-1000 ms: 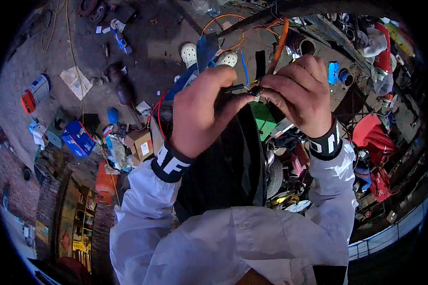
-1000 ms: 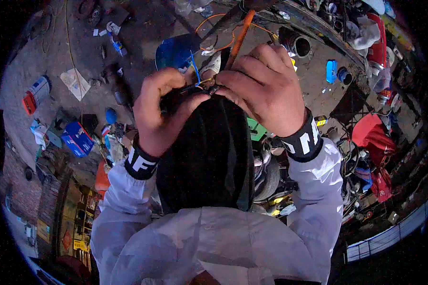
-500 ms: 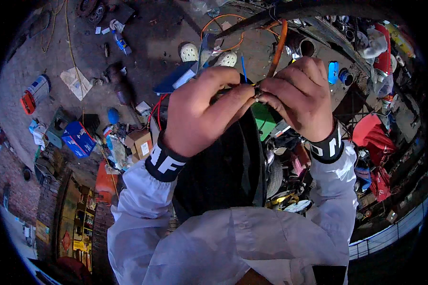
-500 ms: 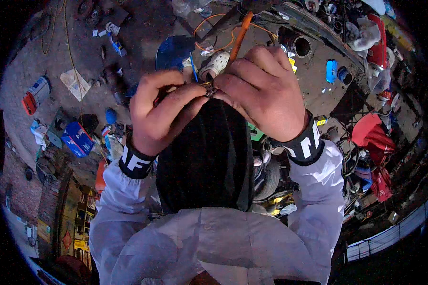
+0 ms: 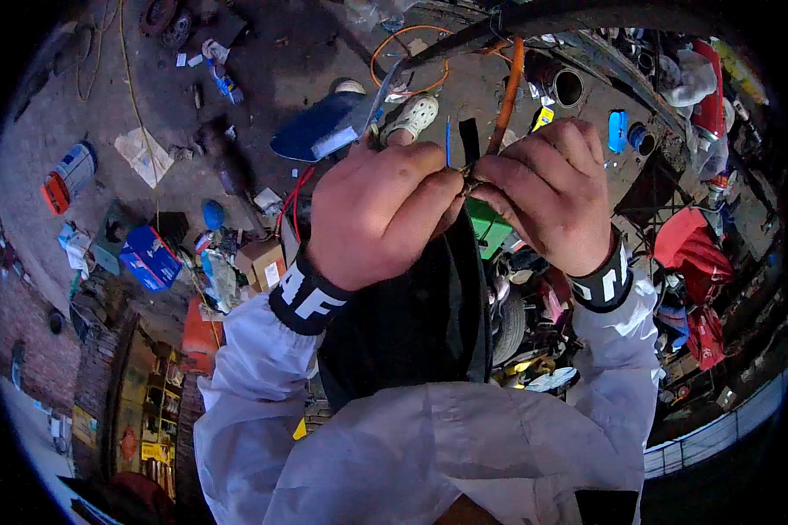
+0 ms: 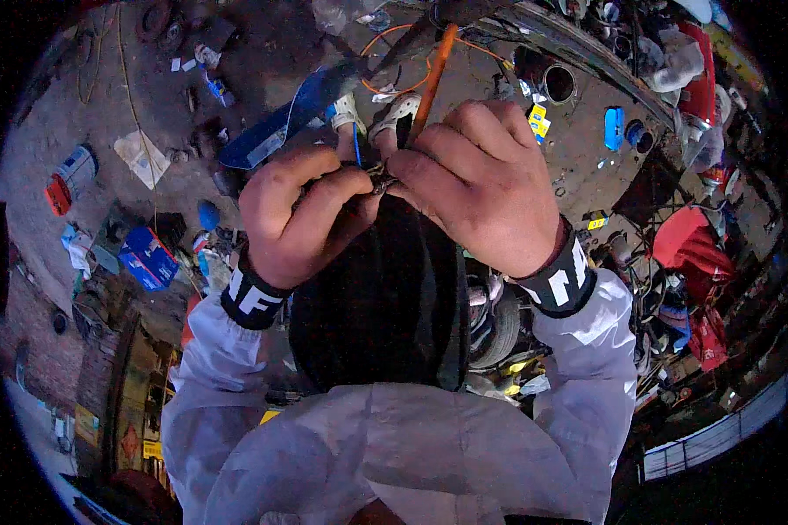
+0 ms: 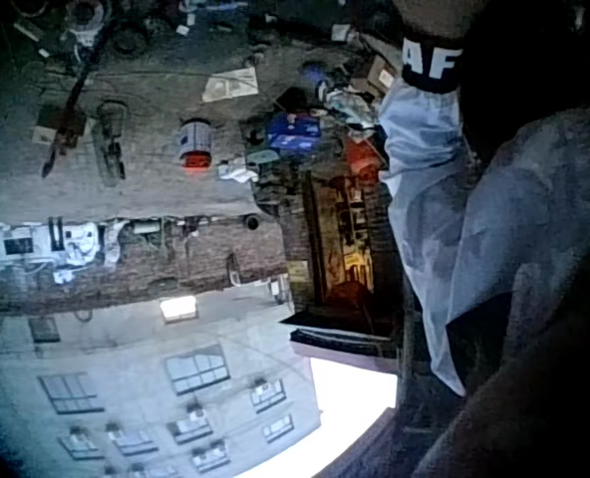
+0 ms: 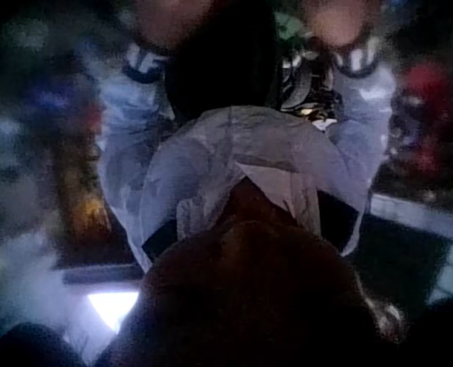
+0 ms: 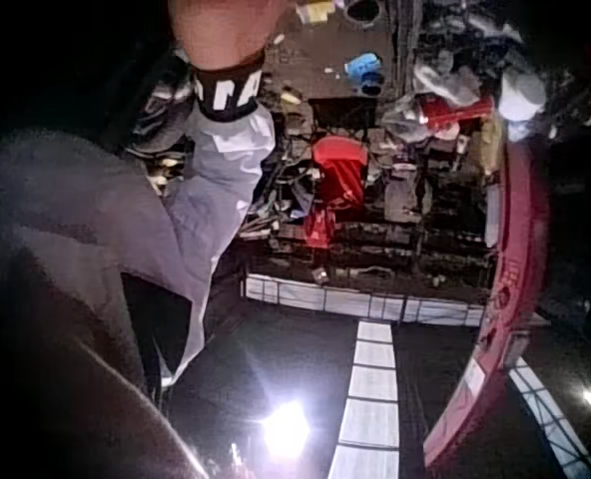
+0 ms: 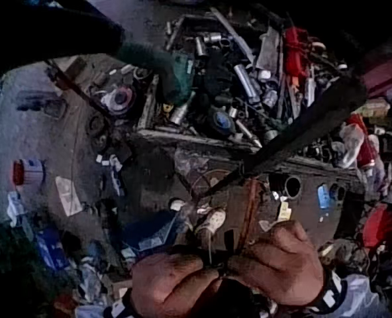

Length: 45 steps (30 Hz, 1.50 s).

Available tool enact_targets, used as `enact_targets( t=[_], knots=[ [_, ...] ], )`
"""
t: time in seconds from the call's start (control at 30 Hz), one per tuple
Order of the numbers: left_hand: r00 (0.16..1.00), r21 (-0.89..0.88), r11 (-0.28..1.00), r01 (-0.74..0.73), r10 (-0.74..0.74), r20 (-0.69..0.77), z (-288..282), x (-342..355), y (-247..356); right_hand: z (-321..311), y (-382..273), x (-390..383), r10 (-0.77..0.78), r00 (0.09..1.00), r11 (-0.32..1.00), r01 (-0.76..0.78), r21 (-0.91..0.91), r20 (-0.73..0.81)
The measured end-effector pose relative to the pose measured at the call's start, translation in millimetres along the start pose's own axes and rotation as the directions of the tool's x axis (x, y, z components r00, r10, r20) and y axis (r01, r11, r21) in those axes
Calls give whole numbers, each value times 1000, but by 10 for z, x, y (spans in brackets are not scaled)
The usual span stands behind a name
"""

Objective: The person strips the insulation from two wires, twists the exposed strands together, and wraps the connection with electrical tape. The person repeats this process for a second pair of wires.

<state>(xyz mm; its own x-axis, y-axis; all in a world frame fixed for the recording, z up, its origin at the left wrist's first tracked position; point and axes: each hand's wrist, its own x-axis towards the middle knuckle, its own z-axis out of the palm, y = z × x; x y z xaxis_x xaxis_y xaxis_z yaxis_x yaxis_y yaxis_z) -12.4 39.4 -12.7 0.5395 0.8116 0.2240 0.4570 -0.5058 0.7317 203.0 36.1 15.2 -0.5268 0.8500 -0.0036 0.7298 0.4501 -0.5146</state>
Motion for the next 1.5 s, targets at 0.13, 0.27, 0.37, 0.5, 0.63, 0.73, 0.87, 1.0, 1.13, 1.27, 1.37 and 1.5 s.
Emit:
enact_targets(
  t=[0.13, 0.27, 0.37, 0.5, 0.63, 0.73, 0.87, 1.0, 1.13, 1.27, 1.37, 1.5],
  knots=[
    [999, 1, 999, -51, 51, -11, 52, -39, -17, -33, 17, -8, -2, 1000, 1000, 2, 7, 25],
    [988, 5, 991, -137, 137, -74, 82, -87, -69, -90, -49, -35, 39, 996, 998, -35, -52, 84],
    [982, 17, 982, -187, 187, -2, 2, -74, -70, -52, -139, -31, 119, 989, 993, -117, -33, 89],
    [957, 88, 953, -289, 286, 49, -49, 6, -92, -128, -285, 38, 237, 968, 971, -236, -26, 79],
    [942, 160, 928, -336, 334, 45, -58, 48, -99, -231, -345, 113, 315, 947, 949, -316, 1, 63],
    [960, 153, 948, -278, 276, 35, -99, 153, -62, -257, -296, 126, 356, 933, 923, -361, 136, 59],
    [975, 101, 973, -207, 215, -65, -45, 178, -89, -265, -278, 114, 413, 908, 862, -414, 292, 68],
    [980, 11, 981, -195, 195, -36, -36, 165, -94, -177, -318, -24, 618, 770, 498, -538, 680, 158],
    [955, 41, 954, -295, 296, -25, 8, 105, -86, 49, -434, -44, 802, 512, -113, -376, 920, 307],
    [966, 16, 966, -258, 258, -24, 58, 40, -97, 252, -464, -116, 781, 450, -354, -255, 900, 434],
    [989, -22, 991, -128, 126, -76, 96, 1, -15, 239, -468, -83, 699, 432, -562, -162, 811, 570],
    [953, -267, 928, 260, -292, -86, 84, 9, 207, 283, -471, -90, 700, 435, -570, -136, 810, 566]
  ],
)
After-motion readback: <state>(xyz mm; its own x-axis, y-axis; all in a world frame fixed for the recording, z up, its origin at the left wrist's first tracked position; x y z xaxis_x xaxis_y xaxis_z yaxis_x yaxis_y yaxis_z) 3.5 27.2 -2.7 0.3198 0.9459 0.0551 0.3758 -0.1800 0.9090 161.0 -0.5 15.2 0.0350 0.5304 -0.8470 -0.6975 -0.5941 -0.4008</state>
